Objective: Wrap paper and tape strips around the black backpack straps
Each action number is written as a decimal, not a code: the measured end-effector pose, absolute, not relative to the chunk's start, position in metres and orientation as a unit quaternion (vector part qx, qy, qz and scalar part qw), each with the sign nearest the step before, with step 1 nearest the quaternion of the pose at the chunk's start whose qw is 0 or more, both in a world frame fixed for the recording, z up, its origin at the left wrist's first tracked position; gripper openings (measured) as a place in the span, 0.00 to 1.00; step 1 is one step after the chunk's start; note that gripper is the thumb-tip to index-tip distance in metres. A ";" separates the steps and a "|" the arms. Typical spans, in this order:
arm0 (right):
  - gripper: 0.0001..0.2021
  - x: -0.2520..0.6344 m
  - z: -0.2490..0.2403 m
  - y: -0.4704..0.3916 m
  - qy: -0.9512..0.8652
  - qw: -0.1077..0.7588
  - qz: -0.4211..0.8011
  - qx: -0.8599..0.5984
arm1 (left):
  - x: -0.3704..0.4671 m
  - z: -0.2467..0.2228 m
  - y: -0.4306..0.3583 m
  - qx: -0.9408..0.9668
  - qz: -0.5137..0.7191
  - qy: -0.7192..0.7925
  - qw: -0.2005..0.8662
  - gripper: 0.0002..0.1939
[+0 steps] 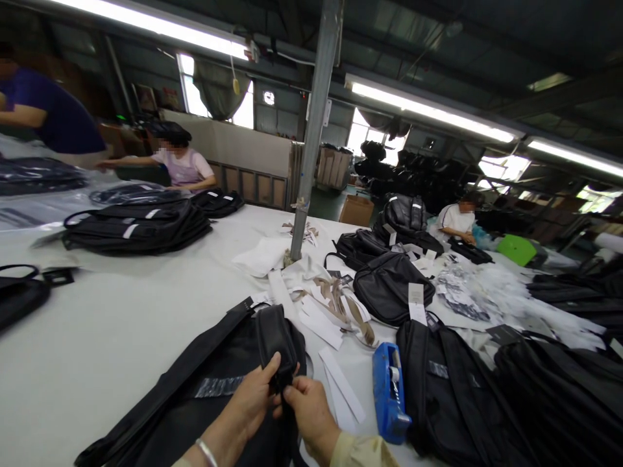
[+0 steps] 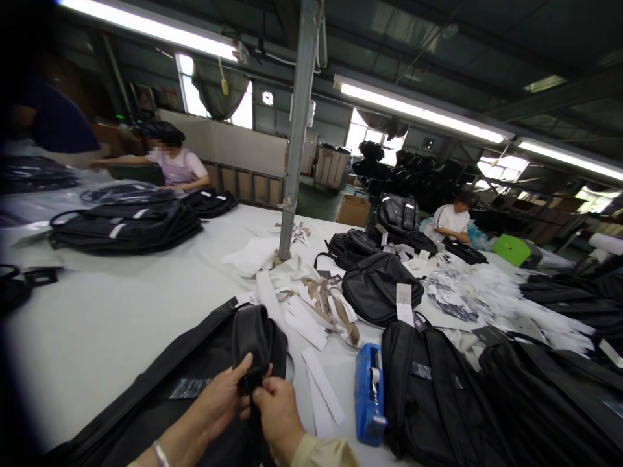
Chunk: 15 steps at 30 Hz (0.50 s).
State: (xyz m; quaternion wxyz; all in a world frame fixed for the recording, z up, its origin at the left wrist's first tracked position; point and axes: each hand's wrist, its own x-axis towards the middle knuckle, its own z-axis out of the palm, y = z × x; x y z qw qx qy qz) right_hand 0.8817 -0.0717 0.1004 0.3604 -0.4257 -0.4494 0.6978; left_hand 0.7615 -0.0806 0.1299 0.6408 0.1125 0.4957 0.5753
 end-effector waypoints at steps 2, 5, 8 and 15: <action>0.13 0.881 0.106 -0.067 -0.464 0.369 0.700 -0.398 | 0.764 0.130 -0.080 0.112 0.570 0.489 0.650 0.17; 0.13 0.888 0.105 -0.069 -0.481 0.343 0.716 -0.372 | 0.762 0.136 -0.079 0.106 0.571 0.495 0.646 0.16; 0.18 0.895 0.097 -0.079 -0.476 0.315 0.711 -0.411 | 0.757 0.150 -0.076 0.081 0.583 0.487 0.645 0.12; 0.17 0.882 0.127 -0.061 -0.496 0.384 0.686 -0.370 | 0.749 0.184 -0.058 0.116 0.568 0.462 0.671 0.17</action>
